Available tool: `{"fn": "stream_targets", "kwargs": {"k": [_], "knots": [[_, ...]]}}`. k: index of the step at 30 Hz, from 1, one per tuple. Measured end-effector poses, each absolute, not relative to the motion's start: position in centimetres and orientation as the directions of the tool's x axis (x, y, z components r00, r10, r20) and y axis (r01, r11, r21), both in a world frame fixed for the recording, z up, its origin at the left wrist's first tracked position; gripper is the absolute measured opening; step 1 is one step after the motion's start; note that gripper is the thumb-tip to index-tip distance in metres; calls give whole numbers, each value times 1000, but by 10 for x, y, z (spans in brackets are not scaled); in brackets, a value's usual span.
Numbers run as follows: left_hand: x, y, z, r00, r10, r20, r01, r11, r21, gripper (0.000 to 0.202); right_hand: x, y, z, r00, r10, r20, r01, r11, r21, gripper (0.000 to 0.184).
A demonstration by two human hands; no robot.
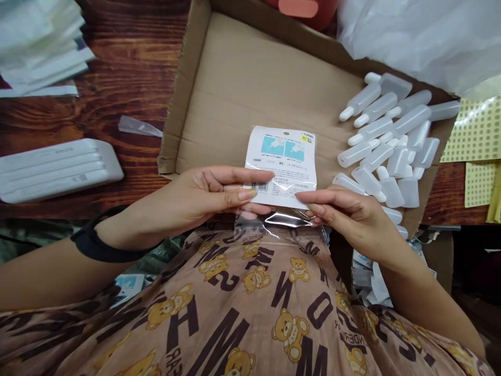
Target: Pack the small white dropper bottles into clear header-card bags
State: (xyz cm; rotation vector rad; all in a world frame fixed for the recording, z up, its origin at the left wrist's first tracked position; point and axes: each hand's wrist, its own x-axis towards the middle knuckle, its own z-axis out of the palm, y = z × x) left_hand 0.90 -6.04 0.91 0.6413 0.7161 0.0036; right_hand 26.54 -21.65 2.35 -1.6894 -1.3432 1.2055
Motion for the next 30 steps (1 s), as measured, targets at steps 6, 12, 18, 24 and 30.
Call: {"fn": "stream_targets", "kwargs": {"k": [6, 12, 18, 24, 30], "knots": [[10, -56, 6, 813, 145, -563, 209, 831, 516, 42, 273, -236, 20, -248, 968, -36, 659, 142, -739, 80], [14, -63, 5, 813, 166, -558, 184, 836, 516, 41, 265, -240, -6, -168, 924, 343, 825, 322, -465, 76], [16, -68, 1, 786, 233, -573, 170, 809, 562, 44, 265, -234, 3, -157, 944, 291, 899, 258, -353, 87], [19, -68, -4, 830, 242, -502, 159, 760, 630, 44, 227, -208, 23, -370, 876, 309, 834, 460, -306, 49], [10, -64, -12, 909, 184, -374, 143, 705, 695, 49, 210, -176, 32, -263, 933, 245, 854, 343, -391, 17]]}}
